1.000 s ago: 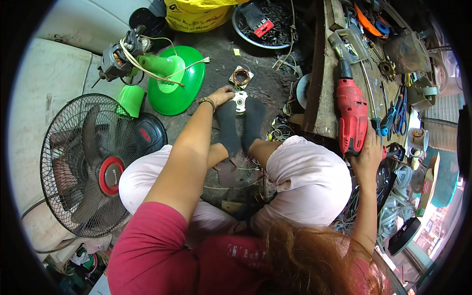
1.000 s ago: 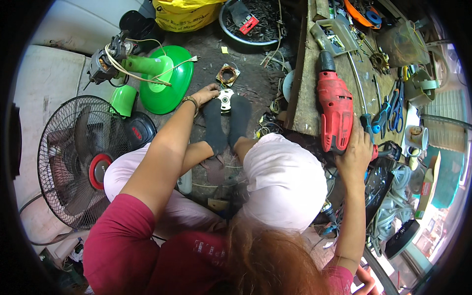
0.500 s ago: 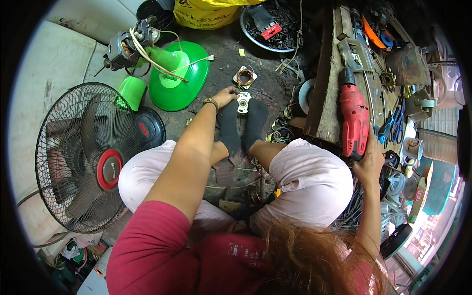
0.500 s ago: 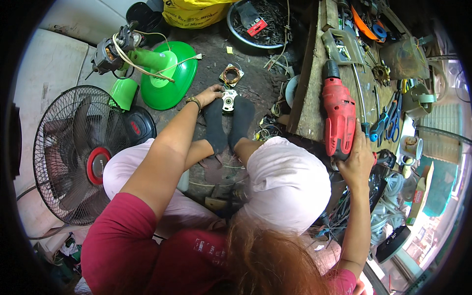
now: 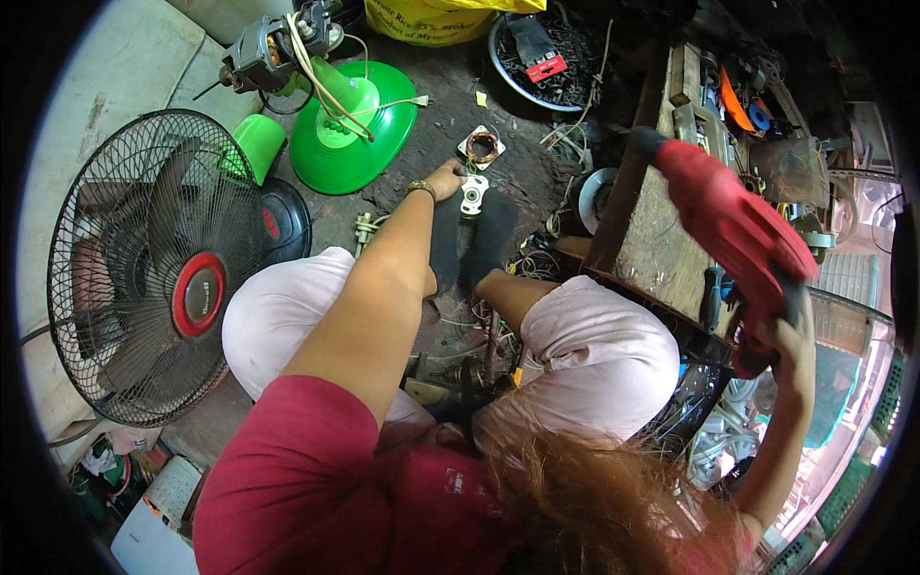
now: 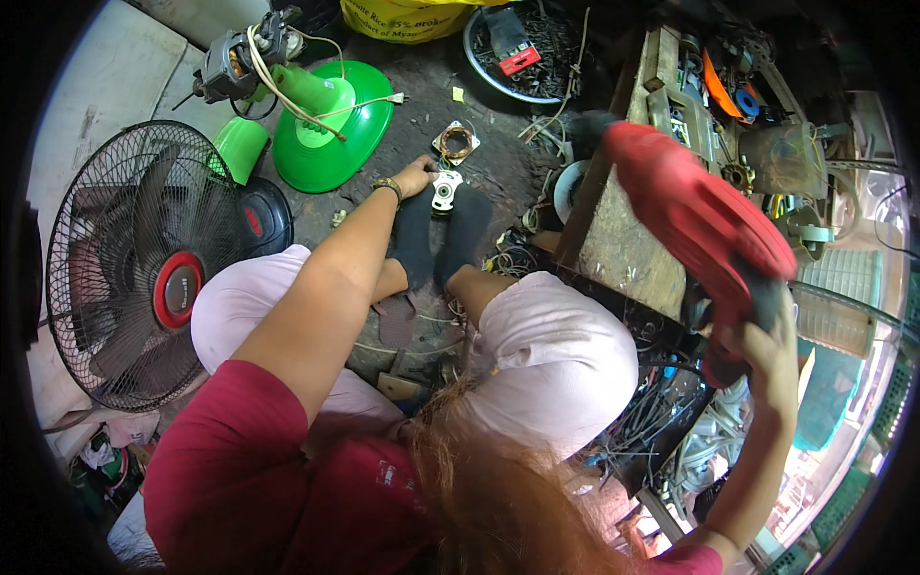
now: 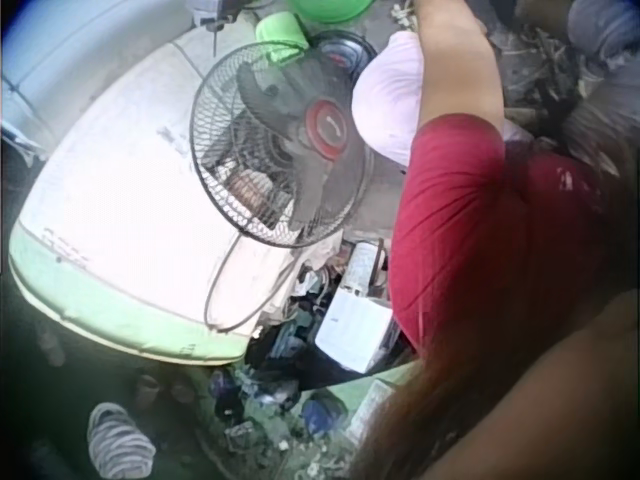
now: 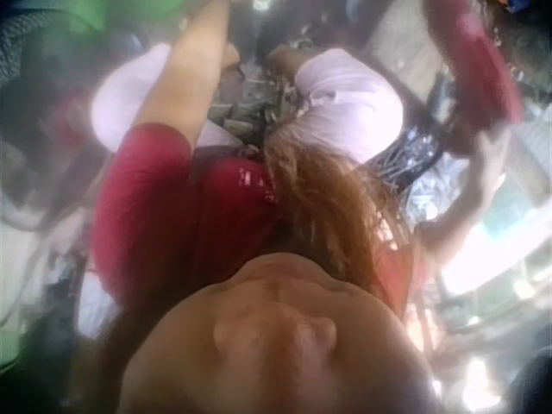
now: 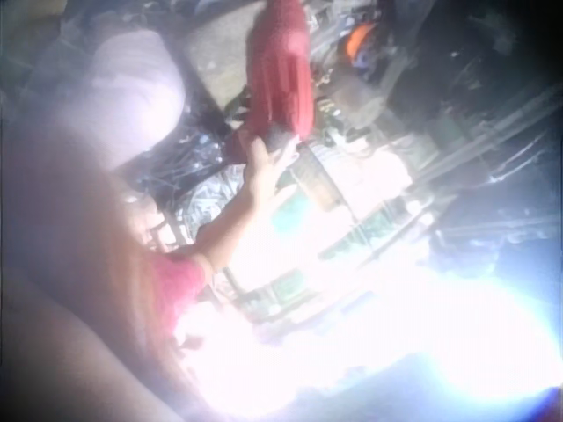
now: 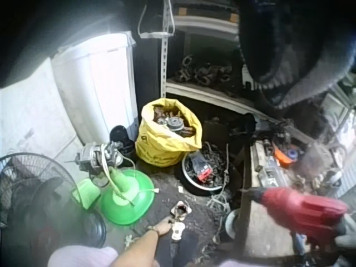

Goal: The person uses a drill on a motor component and then manipulates wires and small metal parts by hand and with a yellow-handled tool.

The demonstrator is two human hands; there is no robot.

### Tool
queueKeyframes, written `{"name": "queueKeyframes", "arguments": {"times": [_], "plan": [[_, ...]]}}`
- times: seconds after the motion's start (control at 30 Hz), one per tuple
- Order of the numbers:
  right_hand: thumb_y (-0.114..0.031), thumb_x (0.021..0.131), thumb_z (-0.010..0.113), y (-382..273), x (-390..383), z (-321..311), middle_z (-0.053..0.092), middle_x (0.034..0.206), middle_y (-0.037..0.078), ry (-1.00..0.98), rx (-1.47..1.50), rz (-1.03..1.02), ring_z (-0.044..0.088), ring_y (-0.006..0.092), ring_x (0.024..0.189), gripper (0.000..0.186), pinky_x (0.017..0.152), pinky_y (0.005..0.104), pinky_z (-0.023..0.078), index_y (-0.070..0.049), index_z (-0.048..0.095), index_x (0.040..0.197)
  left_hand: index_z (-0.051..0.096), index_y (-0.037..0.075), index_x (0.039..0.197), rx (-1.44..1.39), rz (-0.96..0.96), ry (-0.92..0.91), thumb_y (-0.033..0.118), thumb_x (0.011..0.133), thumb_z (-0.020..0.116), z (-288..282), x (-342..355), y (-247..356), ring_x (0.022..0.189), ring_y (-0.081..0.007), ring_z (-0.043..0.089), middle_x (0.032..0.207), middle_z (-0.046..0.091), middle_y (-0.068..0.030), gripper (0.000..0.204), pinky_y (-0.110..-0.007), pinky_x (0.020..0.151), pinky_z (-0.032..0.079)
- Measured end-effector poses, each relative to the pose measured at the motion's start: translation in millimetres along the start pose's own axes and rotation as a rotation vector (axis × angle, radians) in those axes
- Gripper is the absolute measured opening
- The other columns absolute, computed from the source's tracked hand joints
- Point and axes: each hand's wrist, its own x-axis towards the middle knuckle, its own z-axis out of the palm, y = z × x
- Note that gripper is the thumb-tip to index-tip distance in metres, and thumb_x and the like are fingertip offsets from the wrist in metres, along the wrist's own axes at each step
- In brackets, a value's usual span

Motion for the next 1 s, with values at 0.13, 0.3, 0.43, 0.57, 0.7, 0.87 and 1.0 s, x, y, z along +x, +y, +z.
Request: {"name": "queueKeyframes", "arguments": {"times": [0.13, 0.3, 0.43, 0.57, 0.7, 0.87, 1.0], "plan": [[-0.010, 0.071, 0.054, -9.8, 56.7, 53.2, 0.057, 0.083, 0.006, -0.237, -0.004, 0.166, 0.057, 0.0134, 0.069, 0.060, 0.061, 0.0259, 0.045, -0.003, 0.045, 0.130, 0.058, 0.010, 0.111, 0.049, -0.029, -0.002, 0.021, 0.087, 0.064, -3.4, -1.0, 0.4, 0.111, -0.0254, 0.056, 0.114, 0.062, -0.0135, 0.027, -0.036, 0.097, 0.041], [-0.009, 0.074, 0.058, 30.9, 131.9, 135.0, 0.057, 0.080, 0.005, -0.398, 0.047, 0.177, 0.056, 0.0130, 0.065, 0.055, 0.056, 0.0271, 0.047, -0.004, 0.046, 0.128, 0.058, 0.011, 0.115, 0.099, -0.033, -0.004, 0.026, 0.086, 0.064, -10.4, -7.4, 9.3, 0.116, -0.0288, 0.054, 0.120, 0.061, -0.0140, 0.033, -0.038, 0.100, 0.040], [-0.010, 0.075, 0.059, 59.0, 153.8, 156.9, 0.058, 0.083, 0.007, -0.418, 0.116, 0.320, 0.057, 0.0138, 0.067, 0.050, 0.057, 0.0284, 0.049, -0.004, 0.047, 0.122, 0.057, 0.012, 0.113, 0.130, -0.069, -0.027, 0.027, 0.086, 0.064, 6.0, -15.5, 36.8, 0.115, -0.0295, 0.055, 0.118, 0.061, -0.0137, 0.031, -0.038, 0.099, 0.041], [-0.010, 0.075, 0.059, 56.4, 153.6, 182.8, 0.059, 0.084, 0.008, -0.434, 0.120, 0.278, 0.058, 0.0150, 0.067, 0.049, 0.058, 0.0294, 0.049, -0.005, 0.046, 0.122, 0.056, 0.012, 0.111, 0.129, -0.060, 0.048, 0.029, 0.087, 0.062, -5.4, -6.2, 2.5, 0.108, -0.0275, 0.058, 0.112, 0.063, -0.0128, 0.031, -0.037, 0.095, 0.042], [-0.011, 0.076, 0.058, 78.6, 151.6, 183.8, 0.058, 0.085, 0.008, -0.407, 0.120, 0.320, 0.058, 0.0158, 0.068, 0.051, 0.058, 0.0299, 0.049, -0.005, 0.046, 0.124, 0.056, 0.012, 0.111, 0.113, -0.050, 0.026, 0.027, 0.087, 0.061, 2.7, 1.1, 6.7, 0.106, -0.0256, 0.058, 0.110, 0.063, -0.0125, 0.029, -0.037, 0.093, 0.043], [-0.011, 0.076, 0.058, 90.1, 141.1, 191.3, 0.059, 0.083, 0.009, -0.395, 0.131, 0.248, 0.058, 0.0163, 0.071, 0.056, 0.063, 0.0303, 0.049, -0.002, 0.043, 0.129, 0.057, 0.011, 0.110, 0.126, -0.035, 0.051, 0.025, 0.087, 0.062, 4.0, 4.2, 2.1, 0.106, -0.0260, 0.058, 0.110, 0.063, -0.0126, 0.027, -0.038, 0.093, 0.043], [-0.010, 0.076, 0.058, 92.4, 138.8, 187.9, 0.059, 0.082, 0.009, -0.396, 0.136, 0.250, 0.058, 0.0165, 0.073, 0.059, 0.068, 0.0302, 0.049, 0.000, 0.042, 0.131, 0.057, 0.011, 0.111, 0.107, -0.035, 0.028, 0.025, 0.087, 0.062, 3.5, 6.1, 3.8, 0.107, -0.0267, 0.058, 0.111, 0.063, -0.0133, 0.028, -0.038, 0.094, 0.043]]}}
